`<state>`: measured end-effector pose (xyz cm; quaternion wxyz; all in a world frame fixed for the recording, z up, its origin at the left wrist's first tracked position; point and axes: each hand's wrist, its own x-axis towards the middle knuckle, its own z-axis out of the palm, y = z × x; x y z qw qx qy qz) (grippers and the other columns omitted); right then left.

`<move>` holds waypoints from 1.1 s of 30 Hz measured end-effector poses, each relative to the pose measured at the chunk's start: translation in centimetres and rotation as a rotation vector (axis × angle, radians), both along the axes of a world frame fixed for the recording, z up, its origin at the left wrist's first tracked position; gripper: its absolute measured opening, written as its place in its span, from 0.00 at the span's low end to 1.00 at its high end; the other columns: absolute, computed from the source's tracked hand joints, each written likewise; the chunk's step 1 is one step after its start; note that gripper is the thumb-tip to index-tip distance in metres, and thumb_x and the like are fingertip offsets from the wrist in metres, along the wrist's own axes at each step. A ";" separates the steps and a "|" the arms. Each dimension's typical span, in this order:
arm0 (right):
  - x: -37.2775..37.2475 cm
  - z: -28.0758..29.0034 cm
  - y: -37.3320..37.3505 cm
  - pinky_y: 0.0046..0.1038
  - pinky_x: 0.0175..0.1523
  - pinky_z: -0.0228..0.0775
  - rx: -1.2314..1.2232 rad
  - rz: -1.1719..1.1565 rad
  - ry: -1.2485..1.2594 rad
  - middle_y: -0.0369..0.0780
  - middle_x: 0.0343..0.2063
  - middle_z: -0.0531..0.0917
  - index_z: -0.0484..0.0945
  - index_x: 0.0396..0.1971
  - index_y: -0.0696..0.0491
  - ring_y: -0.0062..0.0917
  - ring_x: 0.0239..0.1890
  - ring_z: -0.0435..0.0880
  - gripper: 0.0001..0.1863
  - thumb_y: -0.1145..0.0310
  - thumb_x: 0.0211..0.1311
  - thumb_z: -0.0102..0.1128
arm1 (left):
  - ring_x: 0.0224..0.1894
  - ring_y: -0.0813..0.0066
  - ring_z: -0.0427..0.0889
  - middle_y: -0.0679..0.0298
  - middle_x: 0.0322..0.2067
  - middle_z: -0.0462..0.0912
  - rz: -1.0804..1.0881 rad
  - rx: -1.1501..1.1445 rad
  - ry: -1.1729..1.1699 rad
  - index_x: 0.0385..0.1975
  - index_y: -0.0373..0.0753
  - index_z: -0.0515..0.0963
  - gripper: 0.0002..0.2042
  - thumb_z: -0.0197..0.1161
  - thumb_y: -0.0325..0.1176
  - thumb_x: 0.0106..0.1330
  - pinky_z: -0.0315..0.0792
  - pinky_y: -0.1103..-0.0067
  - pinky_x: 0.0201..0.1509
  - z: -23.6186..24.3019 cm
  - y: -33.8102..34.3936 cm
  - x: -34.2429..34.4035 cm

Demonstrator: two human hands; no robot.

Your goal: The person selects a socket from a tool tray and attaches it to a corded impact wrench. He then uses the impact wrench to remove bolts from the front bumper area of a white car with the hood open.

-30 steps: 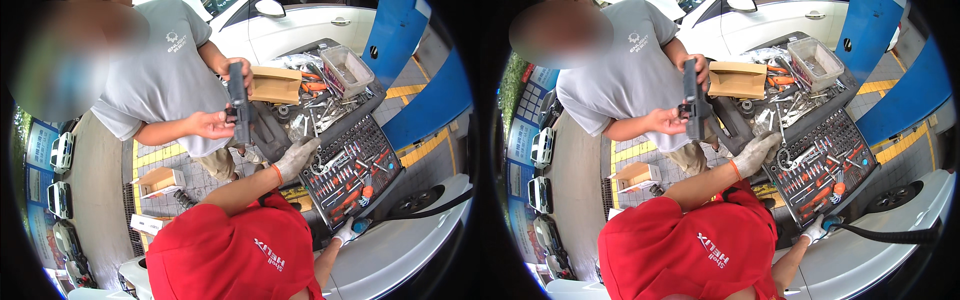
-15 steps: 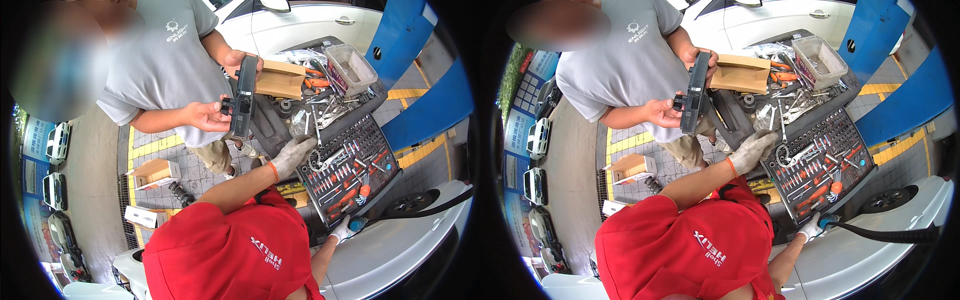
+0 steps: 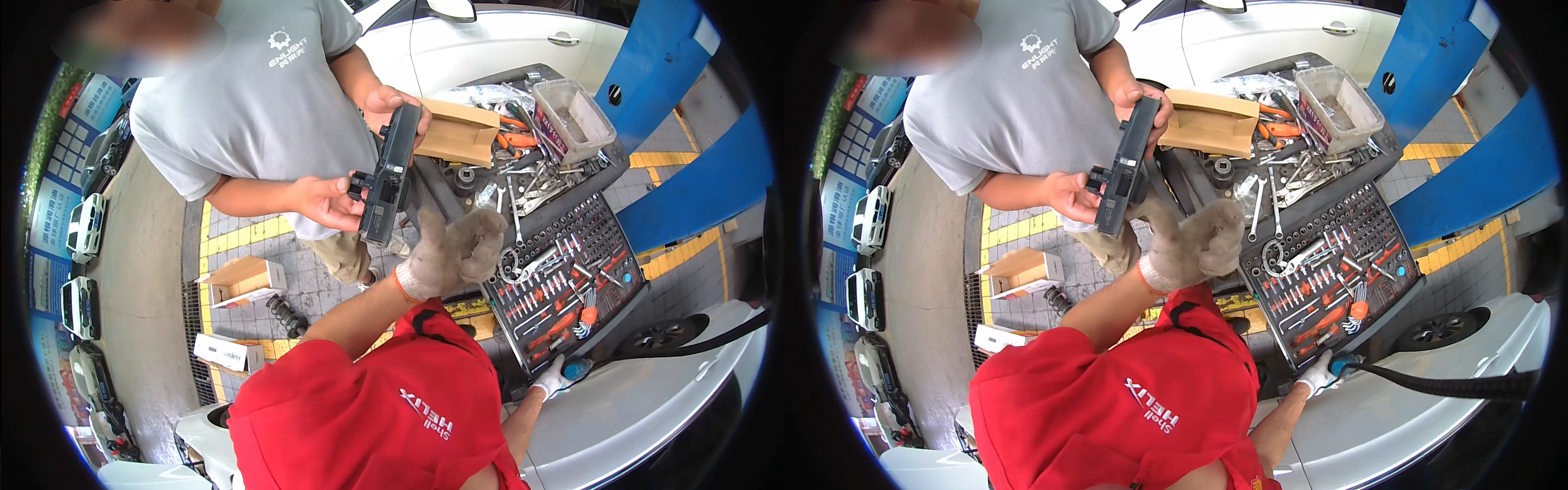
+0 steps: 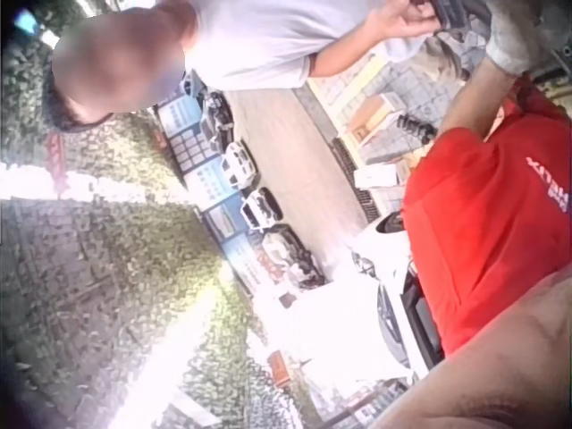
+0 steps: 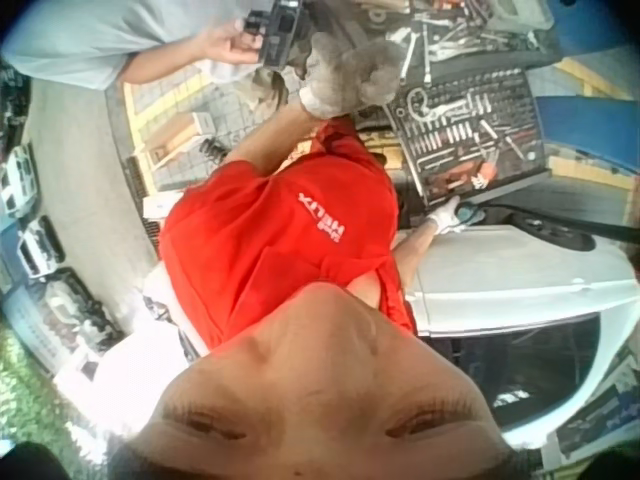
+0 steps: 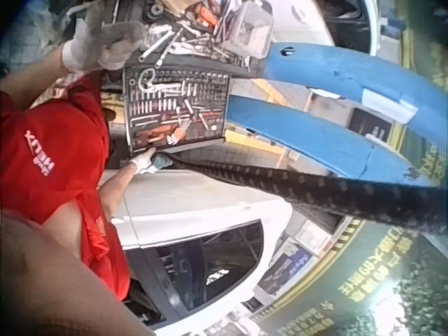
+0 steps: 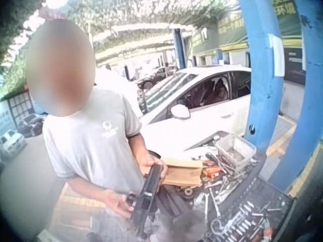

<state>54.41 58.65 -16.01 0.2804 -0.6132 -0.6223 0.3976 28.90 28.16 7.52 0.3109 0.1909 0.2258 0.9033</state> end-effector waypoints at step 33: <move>5.9 -0.8 2.5 0.41 0.62 0.82 0.209 -0.081 -0.145 0.52 0.58 0.88 0.81 0.65 0.63 0.44 0.55 0.90 0.30 0.55 0.75 0.71 | 0.58 0.67 0.84 0.58 0.53 0.78 -0.143 -0.819 -0.148 0.64 0.33 0.73 0.23 0.58 0.20 0.67 0.80 0.72 0.67 -10.7 2.3 1.1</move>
